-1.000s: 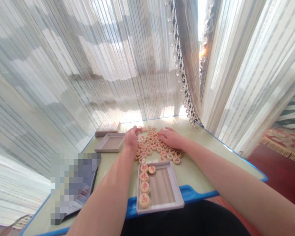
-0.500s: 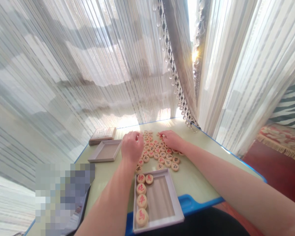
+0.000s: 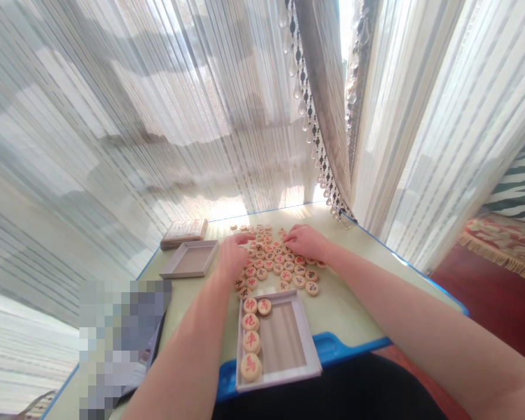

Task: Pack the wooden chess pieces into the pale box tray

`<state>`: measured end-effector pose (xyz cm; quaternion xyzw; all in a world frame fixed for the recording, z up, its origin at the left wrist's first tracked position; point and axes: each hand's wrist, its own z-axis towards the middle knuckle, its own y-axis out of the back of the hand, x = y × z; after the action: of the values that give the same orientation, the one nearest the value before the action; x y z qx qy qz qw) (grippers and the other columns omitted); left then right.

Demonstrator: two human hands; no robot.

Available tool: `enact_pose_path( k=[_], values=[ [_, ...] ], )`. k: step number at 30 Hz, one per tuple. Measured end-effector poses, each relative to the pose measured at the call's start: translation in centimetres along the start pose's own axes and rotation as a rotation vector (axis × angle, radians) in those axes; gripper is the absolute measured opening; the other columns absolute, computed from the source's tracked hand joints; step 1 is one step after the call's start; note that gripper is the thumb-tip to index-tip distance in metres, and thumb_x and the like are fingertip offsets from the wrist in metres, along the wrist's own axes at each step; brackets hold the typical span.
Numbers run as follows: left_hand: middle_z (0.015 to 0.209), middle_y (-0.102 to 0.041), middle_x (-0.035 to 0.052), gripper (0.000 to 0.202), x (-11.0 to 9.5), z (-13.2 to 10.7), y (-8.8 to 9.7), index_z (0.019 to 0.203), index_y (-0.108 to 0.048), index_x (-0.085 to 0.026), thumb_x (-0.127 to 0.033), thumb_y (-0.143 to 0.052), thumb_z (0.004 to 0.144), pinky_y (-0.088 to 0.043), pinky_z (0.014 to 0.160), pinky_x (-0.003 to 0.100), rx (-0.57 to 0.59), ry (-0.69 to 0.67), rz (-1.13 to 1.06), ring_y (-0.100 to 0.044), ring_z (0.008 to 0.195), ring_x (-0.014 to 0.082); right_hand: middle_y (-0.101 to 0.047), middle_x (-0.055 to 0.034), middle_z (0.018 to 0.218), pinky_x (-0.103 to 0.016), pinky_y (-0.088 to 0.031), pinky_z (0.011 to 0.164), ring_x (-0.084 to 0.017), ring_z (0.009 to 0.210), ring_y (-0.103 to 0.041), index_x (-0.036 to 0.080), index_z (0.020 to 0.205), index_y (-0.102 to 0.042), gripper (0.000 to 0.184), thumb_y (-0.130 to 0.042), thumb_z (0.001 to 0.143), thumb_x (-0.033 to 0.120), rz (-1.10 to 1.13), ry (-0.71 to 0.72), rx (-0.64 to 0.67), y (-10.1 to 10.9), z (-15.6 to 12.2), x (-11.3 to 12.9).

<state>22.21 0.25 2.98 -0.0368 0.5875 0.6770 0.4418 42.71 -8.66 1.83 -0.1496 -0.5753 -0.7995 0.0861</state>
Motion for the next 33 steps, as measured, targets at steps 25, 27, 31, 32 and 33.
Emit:
enact_pose_path(
  k=[25, 27, 31, 32, 33],
  values=[
    [0.104, -0.07, -0.0013, 0.042, -1.2, -0.8, 0.0, 0.094, -0.073, -0.024, -0.008, -0.042, 0.071, -0.043, 0.096, 0.024, 0.179, -0.223, 0.329, -0.061, 0.101, 0.0161, -0.061, -0.0058, 0.12, -0.036, -0.035, 0.102, -0.022, 0.112, -0.052, 0.02, 0.11, -0.065, 0.034, -0.042, 0.089, 0.031, -0.048, 0.233, 0.065, -0.3, -1.2, 2.4],
    [0.103, -0.071, -0.002, 0.04, -1.3, -0.8, 0.2, 0.087, -0.074, -0.024, -0.005, -0.044, 0.067, -0.043, 0.095, 0.023, 0.201, -0.201, 0.353, -0.061, 0.1, 0.0166, -0.061, -0.0057, 0.12, -0.036, -0.036, 0.101, -0.022, 0.112, -0.052, 0.02, 0.111, -0.065, 0.033, -0.043, 0.088, 0.031, -0.061, 0.211, 0.061, -0.4, -1.2, 2.2],
    [0.105, -0.07, 0.002, 0.043, -1.5, -0.9, 0.9, 0.094, -0.072, -0.024, -0.003, -0.045, 0.067, -0.047, 0.09, 0.027, 0.122, -0.081, 0.387, -0.062, 0.098, 0.0195, -0.061, -0.0056, 0.121, -0.037, -0.037, 0.1, -0.023, 0.111, -0.052, 0.021, 0.111, -0.065, 0.033, -0.044, 0.087, 0.03, -0.065, 0.199, 0.067, -0.5, -1.2, 2.1],
    [0.107, -0.069, 0.0035, 0.045, -1.4, -0.9, 1.0, 0.098, -0.071, -0.023, -0.003, -0.044, 0.068, -0.046, 0.09, 0.028, 0.076, -0.052, 0.4, -0.062, 0.1, 0.0205, -0.061, -0.0057, 0.121, -0.037, -0.037, 0.1, -0.023, 0.111, -0.052, 0.021, 0.111, -0.065, 0.033, -0.044, 0.087, 0.03, -0.063, 0.193, 0.068, -0.6, -1.2, 2.1],
    [0.109, -0.068, 0.0047, 0.045, -1.4, -0.9, 1.1, 0.102, -0.07, -0.022, -0.003, -0.044, 0.069, -0.046, 0.091, 0.029, 0.037, -0.027, 0.415, -0.061, 0.102, 0.0212, -0.06, -0.006, 0.121, -0.037, -0.037, 0.099, -0.023, 0.111, -0.052, 0.021, 0.111, -0.065, 0.033, -0.044, 0.087, 0.03, -0.064, 0.184, 0.065, -0.6, -1.2, 2.1]
  ],
)
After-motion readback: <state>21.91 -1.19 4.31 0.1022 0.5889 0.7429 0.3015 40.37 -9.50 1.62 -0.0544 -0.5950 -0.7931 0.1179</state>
